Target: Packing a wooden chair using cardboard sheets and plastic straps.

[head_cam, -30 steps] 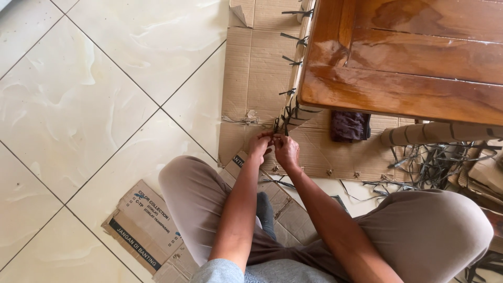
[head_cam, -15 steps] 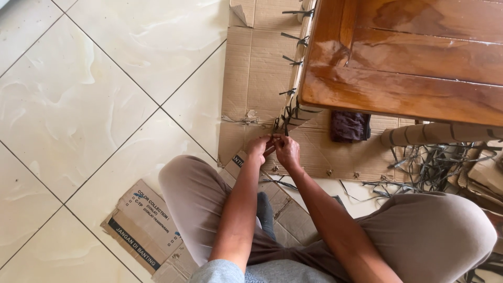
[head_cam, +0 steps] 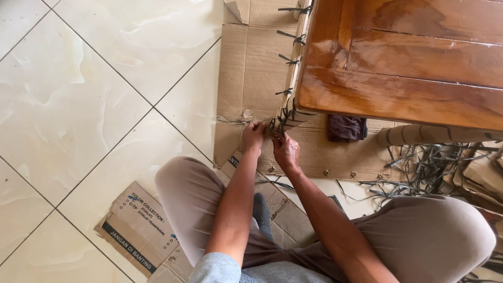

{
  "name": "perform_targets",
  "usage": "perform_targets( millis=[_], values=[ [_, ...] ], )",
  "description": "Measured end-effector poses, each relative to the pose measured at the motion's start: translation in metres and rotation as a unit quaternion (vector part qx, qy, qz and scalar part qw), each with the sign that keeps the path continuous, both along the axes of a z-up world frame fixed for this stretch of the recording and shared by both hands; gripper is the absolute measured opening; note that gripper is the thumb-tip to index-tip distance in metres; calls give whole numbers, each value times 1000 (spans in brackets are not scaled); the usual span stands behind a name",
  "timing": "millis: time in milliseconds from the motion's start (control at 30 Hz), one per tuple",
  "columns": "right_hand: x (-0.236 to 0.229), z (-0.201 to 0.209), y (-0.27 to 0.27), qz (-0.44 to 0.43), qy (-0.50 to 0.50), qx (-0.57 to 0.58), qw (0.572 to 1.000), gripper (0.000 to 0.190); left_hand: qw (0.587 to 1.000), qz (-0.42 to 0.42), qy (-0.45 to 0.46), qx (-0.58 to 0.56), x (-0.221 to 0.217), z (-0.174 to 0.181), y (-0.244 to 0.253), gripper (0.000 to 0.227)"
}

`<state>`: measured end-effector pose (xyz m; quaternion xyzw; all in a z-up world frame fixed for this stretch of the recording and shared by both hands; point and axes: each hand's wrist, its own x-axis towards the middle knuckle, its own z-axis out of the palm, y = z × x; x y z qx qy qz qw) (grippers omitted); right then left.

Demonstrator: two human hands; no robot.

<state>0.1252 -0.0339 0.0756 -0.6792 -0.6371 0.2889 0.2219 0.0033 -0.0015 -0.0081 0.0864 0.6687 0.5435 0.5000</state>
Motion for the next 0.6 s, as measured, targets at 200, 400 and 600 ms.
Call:
perform_targets(
  millis=[200, 400, 600],
  values=[
    [7, 9, -3, 45, -20, 0, 999, 5, 1000, 2, -17, -15, 6, -35, 19, 15],
    [14, -2, 1, 93, -40, -2, 995, 6, 998, -24, 41, -40, 10, -32, 26, 13],
    [17, -6, -2, 118, -41, 3, 992, 4, 998, 3, 35, -58, 13, -47, 34, 11]
  ],
)
